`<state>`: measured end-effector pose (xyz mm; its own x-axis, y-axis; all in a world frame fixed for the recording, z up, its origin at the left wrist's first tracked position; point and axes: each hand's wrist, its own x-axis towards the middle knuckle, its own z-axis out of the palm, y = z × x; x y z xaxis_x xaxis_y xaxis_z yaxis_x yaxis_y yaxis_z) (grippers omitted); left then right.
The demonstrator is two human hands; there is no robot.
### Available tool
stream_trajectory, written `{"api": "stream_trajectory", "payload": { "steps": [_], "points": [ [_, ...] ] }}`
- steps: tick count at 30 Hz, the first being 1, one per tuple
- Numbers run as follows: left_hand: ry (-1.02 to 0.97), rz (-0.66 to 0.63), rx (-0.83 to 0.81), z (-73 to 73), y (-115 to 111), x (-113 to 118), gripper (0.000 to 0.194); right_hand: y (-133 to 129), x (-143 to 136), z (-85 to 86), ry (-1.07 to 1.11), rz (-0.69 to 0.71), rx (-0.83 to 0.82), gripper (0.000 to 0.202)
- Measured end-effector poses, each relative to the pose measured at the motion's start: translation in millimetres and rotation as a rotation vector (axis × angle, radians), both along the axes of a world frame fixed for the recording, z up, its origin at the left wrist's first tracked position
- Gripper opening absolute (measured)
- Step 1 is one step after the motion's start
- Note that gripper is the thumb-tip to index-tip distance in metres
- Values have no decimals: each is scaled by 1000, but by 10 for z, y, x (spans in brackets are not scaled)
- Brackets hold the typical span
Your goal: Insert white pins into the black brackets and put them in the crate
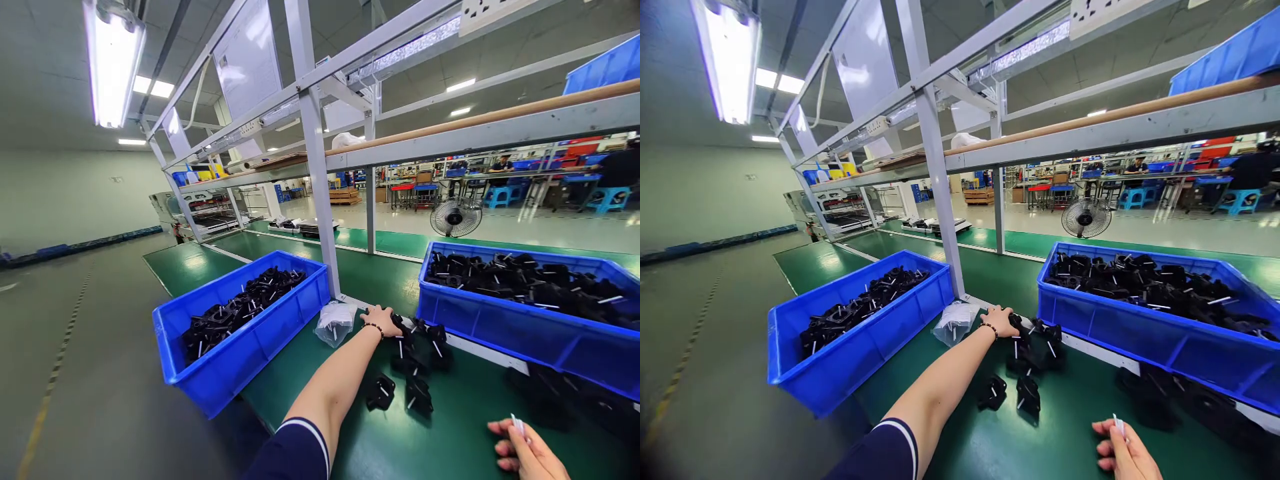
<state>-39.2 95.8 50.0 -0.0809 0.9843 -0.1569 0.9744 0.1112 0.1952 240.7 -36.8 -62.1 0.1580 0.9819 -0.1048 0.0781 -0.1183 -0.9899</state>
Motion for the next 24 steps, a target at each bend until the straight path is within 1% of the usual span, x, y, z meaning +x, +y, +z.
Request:
{"api": "stream_trajectory", "payload": {
  "steps": [4,8,10,14,18,20,24],
  "points": [
    [-3,-67,57,-33,-98,-57,73,-5,-4,23,19,3,-29,59],
    [-15,-130,96,-59,-189,-108,68,-32,-24,68,19,-12,-5,57],
    [-16,-153,116,-74,-220,-121,63,-39,-29,78,15,-19,-1,58],
    [0,-198,154,-108,-251,-121,44,-31,-24,70,9,-22,-5,60],
    [24,-234,179,-118,-291,-111,37,-19,-14,51,37,-23,-9,60],
    [34,-256,188,-107,-323,-106,42,-17,-13,46,33,-18,-10,59],
    [50,-312,202,-73,-364,-73,75,-25,-20,58,10,-21,10,56]
  ]
}}
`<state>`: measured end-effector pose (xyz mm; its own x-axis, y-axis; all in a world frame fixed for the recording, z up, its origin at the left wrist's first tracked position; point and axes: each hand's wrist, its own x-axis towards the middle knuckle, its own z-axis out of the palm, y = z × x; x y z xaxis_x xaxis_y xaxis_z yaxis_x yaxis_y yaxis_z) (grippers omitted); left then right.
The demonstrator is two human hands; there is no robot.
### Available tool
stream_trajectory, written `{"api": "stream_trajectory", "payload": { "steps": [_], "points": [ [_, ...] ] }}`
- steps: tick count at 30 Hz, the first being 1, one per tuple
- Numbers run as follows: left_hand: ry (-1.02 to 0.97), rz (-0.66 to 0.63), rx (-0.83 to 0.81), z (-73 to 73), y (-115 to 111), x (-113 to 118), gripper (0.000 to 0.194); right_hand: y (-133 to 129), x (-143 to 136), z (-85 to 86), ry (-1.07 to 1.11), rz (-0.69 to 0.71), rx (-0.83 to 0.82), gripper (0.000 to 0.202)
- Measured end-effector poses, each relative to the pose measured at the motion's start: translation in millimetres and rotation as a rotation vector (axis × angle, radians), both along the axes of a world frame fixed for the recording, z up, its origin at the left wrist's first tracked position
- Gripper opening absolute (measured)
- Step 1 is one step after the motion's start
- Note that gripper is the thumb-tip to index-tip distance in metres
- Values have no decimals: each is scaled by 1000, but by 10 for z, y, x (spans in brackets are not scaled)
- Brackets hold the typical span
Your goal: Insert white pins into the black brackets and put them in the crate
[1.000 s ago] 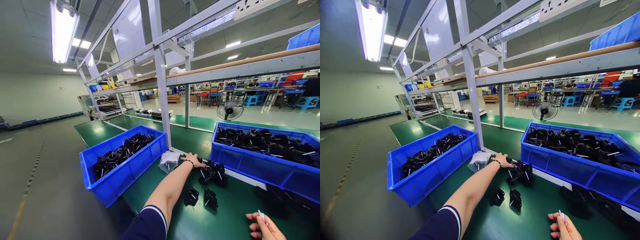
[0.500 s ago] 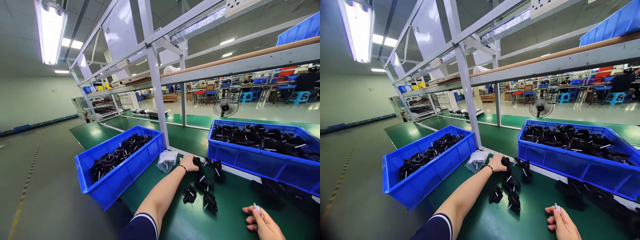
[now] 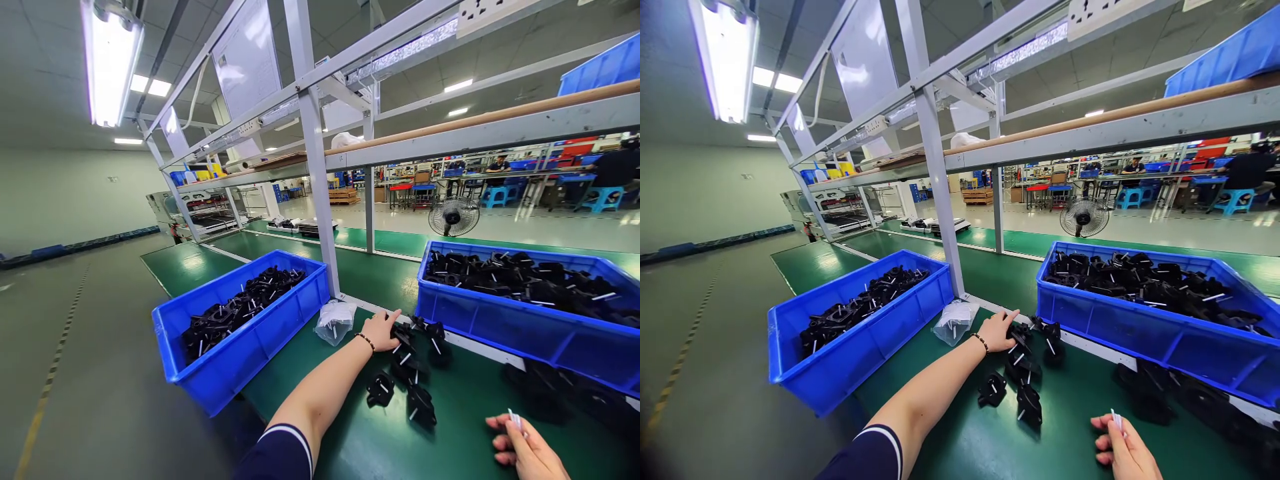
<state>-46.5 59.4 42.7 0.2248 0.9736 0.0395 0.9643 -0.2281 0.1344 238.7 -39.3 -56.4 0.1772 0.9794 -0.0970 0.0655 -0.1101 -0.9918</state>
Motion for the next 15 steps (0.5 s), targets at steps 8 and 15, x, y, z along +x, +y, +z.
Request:
{"api": "stream_trajectory", "payload": {
  "steps": [8,15],
  "points": [
    [136,-281,-4,-33,95,206,64,-35,-26,77,-5,-5,-11,57],
    [105,-308,19,-54,79,306,45,-38,-49,66,-2,2,-17,57]
  ]
}}
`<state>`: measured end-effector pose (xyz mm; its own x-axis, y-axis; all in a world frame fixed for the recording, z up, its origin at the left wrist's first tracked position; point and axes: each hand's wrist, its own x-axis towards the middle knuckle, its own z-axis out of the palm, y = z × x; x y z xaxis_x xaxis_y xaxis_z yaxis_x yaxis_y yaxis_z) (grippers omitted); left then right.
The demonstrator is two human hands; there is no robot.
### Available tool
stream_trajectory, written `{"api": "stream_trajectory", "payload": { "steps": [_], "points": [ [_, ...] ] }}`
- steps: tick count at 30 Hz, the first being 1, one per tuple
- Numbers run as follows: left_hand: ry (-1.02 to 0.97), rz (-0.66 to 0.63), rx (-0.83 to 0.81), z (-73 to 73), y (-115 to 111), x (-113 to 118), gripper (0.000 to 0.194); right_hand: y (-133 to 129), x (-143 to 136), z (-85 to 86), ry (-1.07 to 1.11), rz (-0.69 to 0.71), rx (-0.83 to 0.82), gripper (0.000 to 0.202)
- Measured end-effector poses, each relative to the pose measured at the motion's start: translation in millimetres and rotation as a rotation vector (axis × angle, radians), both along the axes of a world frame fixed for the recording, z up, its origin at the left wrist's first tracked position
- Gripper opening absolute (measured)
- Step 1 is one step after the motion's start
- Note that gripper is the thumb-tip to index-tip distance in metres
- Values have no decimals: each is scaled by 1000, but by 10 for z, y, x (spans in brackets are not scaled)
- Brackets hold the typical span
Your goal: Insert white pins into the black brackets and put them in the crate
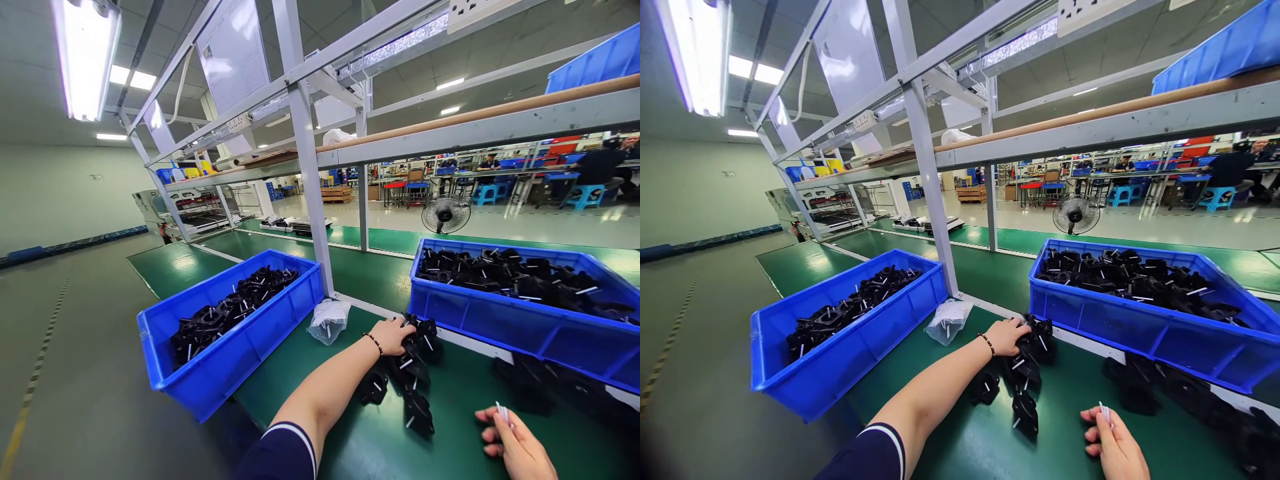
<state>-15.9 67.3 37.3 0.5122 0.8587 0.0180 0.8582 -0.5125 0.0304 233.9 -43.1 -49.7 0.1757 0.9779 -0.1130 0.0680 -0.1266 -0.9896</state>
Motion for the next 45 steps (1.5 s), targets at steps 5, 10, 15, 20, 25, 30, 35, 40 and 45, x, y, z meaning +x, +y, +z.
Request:
{"api": "stream_trajectory", "payload": {
  "steps": [5,10,15,20,25,30,35,40,45],
  "points": [
    [-54,41,4,9,-20,-57,39,-7,-11,26,-2,0,11,54],
    [-107,136,-20,33,-84,-159,29,-5,2,14,1,-1,26,55],
    [-148,152,-82,140,-134,-188,38,22,25,-47,10,8,15,57],
    [-127,114,-206,353,51,-77,72,16,12,-17,-2,12,-8,57],
    [-2,93,-379,457,271,169,84,9,7,12,7,11,-1,56],
    [38,79,-434,461,326,285,58,30,4,12,15,26,24,56],
    [56,82,-434,462,275,290,44,40,25,-12,6,42,14,56],
    [4,113,-386,415,186,227,50,26,26,-10,25,33,13,56],
    [-141,145,-335,425,18,-5,44,38,65,-96,14,18,26,55]
  ]
}}
